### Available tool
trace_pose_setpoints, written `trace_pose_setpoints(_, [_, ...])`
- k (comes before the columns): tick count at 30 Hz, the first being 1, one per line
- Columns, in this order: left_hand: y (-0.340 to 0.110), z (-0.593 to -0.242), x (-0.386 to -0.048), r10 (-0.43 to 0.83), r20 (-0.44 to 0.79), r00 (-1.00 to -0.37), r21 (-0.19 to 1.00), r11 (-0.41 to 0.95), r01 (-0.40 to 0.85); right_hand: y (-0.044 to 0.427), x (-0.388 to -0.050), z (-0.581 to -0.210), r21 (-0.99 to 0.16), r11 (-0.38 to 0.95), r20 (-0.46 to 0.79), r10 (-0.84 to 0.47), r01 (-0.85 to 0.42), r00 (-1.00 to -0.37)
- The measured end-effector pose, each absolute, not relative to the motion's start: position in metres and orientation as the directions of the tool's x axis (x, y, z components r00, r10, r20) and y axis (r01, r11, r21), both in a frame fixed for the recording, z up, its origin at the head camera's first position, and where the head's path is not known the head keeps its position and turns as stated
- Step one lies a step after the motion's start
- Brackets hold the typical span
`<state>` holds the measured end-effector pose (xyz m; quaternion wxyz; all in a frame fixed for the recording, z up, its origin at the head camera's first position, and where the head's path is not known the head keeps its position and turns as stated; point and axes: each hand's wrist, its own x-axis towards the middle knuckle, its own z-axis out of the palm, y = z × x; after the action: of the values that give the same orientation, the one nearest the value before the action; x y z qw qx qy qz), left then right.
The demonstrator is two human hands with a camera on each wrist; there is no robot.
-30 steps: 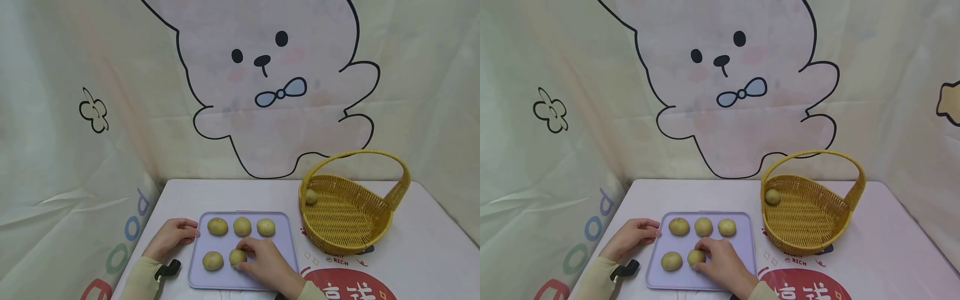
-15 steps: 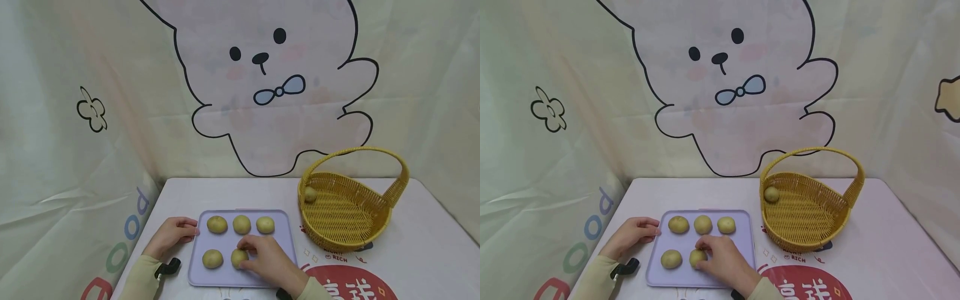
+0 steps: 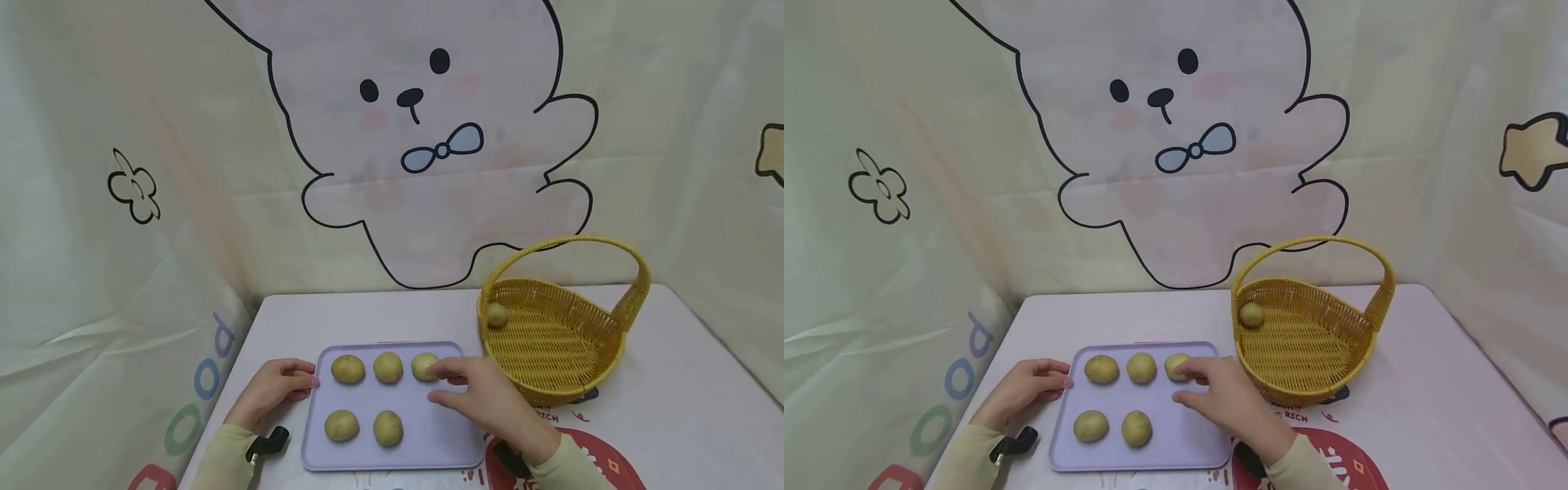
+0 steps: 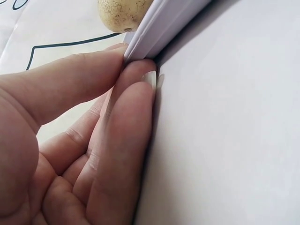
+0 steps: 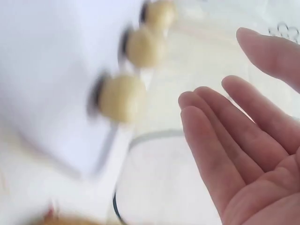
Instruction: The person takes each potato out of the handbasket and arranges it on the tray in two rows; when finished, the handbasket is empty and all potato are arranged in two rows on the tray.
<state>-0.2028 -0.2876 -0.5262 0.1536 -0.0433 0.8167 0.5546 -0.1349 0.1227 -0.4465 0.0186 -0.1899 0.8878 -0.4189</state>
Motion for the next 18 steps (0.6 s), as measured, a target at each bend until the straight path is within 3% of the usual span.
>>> trace_pose_setpoints(11, [-0.287,-0.526,-0.204,0.080,-0.300,-0.951,0.882,0.402,-0.245,0.218,-0.169,-0.404,-0.632,0.725,0.166,-0.218,-0.273,-0.962])
trace_pose_setpoints(18, [-0.289,-0.529,-0.204,0.115,-0.294,-0.949,0.896,0.379,-0.232,0.259,-0.210,-0.403,-0.617,0.758,0.088,-0.199,-0.210,-0.976])
